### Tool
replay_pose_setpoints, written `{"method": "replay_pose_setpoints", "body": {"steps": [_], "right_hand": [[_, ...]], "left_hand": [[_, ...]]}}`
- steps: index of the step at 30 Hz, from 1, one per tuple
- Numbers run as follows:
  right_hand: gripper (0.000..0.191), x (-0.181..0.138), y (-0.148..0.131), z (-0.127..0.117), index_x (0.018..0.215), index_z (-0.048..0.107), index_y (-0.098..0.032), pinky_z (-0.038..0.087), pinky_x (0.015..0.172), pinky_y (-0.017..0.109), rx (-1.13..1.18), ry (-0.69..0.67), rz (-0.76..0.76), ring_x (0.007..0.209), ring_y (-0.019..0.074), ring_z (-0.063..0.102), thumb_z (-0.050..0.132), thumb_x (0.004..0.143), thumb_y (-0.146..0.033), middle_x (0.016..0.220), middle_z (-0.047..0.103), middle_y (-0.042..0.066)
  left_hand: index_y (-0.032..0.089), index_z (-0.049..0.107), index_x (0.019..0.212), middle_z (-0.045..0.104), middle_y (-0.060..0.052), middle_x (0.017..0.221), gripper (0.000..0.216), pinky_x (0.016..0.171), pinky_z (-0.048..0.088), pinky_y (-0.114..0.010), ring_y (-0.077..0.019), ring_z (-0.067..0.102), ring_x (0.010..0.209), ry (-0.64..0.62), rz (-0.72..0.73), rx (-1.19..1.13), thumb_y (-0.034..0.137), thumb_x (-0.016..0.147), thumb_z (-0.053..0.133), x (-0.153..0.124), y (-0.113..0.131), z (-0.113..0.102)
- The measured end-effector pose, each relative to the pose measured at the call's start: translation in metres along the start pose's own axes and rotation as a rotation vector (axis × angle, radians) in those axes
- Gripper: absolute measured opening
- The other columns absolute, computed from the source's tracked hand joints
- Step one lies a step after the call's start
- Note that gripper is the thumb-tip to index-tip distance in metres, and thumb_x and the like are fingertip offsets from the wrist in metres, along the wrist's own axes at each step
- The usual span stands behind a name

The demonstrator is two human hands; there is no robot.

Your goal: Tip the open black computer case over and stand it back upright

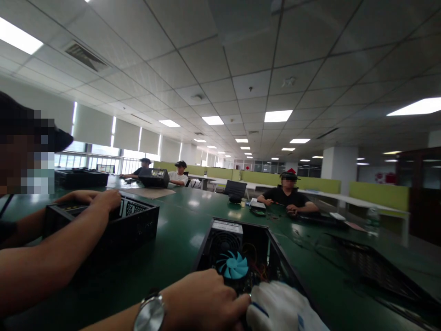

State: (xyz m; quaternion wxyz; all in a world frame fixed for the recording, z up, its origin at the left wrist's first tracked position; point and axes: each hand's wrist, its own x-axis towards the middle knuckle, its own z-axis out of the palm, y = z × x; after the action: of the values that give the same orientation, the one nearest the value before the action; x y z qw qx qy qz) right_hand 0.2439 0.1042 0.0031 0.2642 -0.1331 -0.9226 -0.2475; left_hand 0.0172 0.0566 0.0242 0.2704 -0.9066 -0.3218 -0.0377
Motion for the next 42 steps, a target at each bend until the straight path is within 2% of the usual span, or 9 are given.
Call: {"method": "replay_pose_setpoints", "body": {"steps": [3, 6, 9, 12, 17, 23, 27, 33, 42], "right_hand": [[0.021, 0.024, 0.056, 0.036, 0.088, 0.063, -0.022, 0.041, 0.06, 0.032, -0.111, -0.061, 0.006, 0.07, 0.022, 0.06, 0.053, 0.096, -0.039, 0.083, 0.066, 0.007], [0.02, 0.043, 0.106, 0.062, 0.102, 0.067, -0.019, 0.044, 0.078, 0.034, -0.168, -0.261, 0.347, 0.091, 0.025, 0.063, 0.054, 0.098, -0.033, 0.1, 0.068, 0.012], [0.027, 0.048, 0.129, 0.08, 0.116, 0.065, -0.016, 0.045, 0.084, 0.034, -0.167, -0.32, 0.599, 0.101, 0.027, 0.064, 0.062, 0.089, -0.019, 0.112, 0.068, 0.015], [0.036, 0.03, 0.126, 0.092, 0.124, 0.063, -0.019, 0.049, 0.083, 0.035, -0.131, -0.339, 0.724, 0.103, 0.0276, 0.066, 0.063, 0.088, -0.022, 0.116, 0.068, 0.013], [0.035, -0.046, 0.118, 0.097, 0.123, 0.066, -0.02, 0.052, 0.089, 0.036, -0.031, -0.437, 0.928, 0.108, 0.0269, 0.067, 0.056, 0.095, -0.039, 0.119, 0.07, 0.011], [0.055, -0.12, 0.138, 0.105, 0.144, 0.052, -0.013, 0.049, 0.101, 0.038, 0.09, -0.504, 1.227, 0.126, 0.0275, 0.057, 0.036, 0.099, -0.04, 0.141, 0.056, 0.017], [0.055, -0.13, 0.149, 0.125, 0.139, 0.057, -0.016, 0.049, 0.1, 0.041, 0.144, -0.427, 1.181, 0.124, 0.0295, 0.058, 0.04, 0.093, -0.041, 0.14, 0.057, 0.015], [0.05, -0.137, 0.159, 0.137, 0.129, 0.064, -0.024, 0.048, 0.102, 0.043, 0.187, -0.387, 1.144, 0.127, 0.032, 0.054, 0.048, 0.088, -0.048, 0.135, 0.062, 0.009], [0.053, -0.151, 0.163, 0.142, 0.134, 0.063, -0.022, 0.045, 0.103, 0.05, 0.092, -0.5, 0.948, 0.131, 0.0395, 0.047, 0.051, 0.084, -0.037, 0.146, 0.052, 0.012]], "left_hand": [[0.022, 0.058, 0.114, 0.07, -0.003, 0.081, 0.039, 0.06, 0.048, -0.03, -0.0202, 0.066, 0.066, 0.039, -0.111, -0.006, 0.056, 0.098, 0.049, 0.043, -0.051, 0.044], [0.024, 0.058, 0.128, 0.07, -0.01, 0.106, 0.033, 0.09, 0.05, -0.041, -0.0262, 0.065, 0.103, 0.122, -0.302, 0.004, 0.039, 0.1, 0.052, 0.094, -0.085, 0.08], [0.023, 0.043, 0.149, 0.057, -0.019, 0.136, 0.051, 0.106, 0.038, -0.057, -0.0339, 0.049, 0.131, 0.219, -0.516, -0.013, 0.013, 0.099, 0.038, 0.14, -0.085, 0.104], [0.022, 0.032, 0.156, 0.037, -0.021, 0.155, 0.06, 0.112, 0.03, -0.06, -0.0368, 0.03, 0.146, 0.276, -0.568, -0.061, 0.009, 0.097, 0.034, 0.158, -0.068, 0.125], [0.032, 0.043, 0.147, 0.03, -0.008, 0.161, 0.061, 0.118, 0.026, -0.052, -0.03, 0.027, 0.147, 0.258, -0.442, -0.187, 0.007, 0.092, 0.047, 0.118, -0.052, 0.159], [0.019, 0.049, 0.135, 0.051, -0.012, 0.133, 0.043, 0.103, 0.044, -0.043, -0.0233, 0.051, 0.121, 0.253, -0.676, -0.323, 0.006, 0.095, 0.039, 0.055, -0.053, 0.176], [0.02, 0.056, 0.121, 0.057, -0.006, 0.116, 0.026, 0.087, 0.051, -0.029, -0.017, 0.058, 0.102, 0.145, -0.658, -0.466, 0.019, 0.101, 0.039, 0.042, -0.042, 0.182], [0.025, 0.061, 0.116, 0.058, -0.004, 0.118, 0.022, 0.093, 0.046, -0.035, -0.02, 0.054, 0.104, 0.0, -0.502, -0.626, 0.026, 0.099, 0.048, 0.045, -0.034, 0.182], [0.029, 0.055, 0.127, 0.058, -0.003, 0.122, 0.029, 0.092, 0.045, -0.038, -0.0206, 0.054, 0.105, -0.064, -0.516, -0.711, 0.028, 0.1, 0.044, 0.042, -0.036, 0.176]]}}
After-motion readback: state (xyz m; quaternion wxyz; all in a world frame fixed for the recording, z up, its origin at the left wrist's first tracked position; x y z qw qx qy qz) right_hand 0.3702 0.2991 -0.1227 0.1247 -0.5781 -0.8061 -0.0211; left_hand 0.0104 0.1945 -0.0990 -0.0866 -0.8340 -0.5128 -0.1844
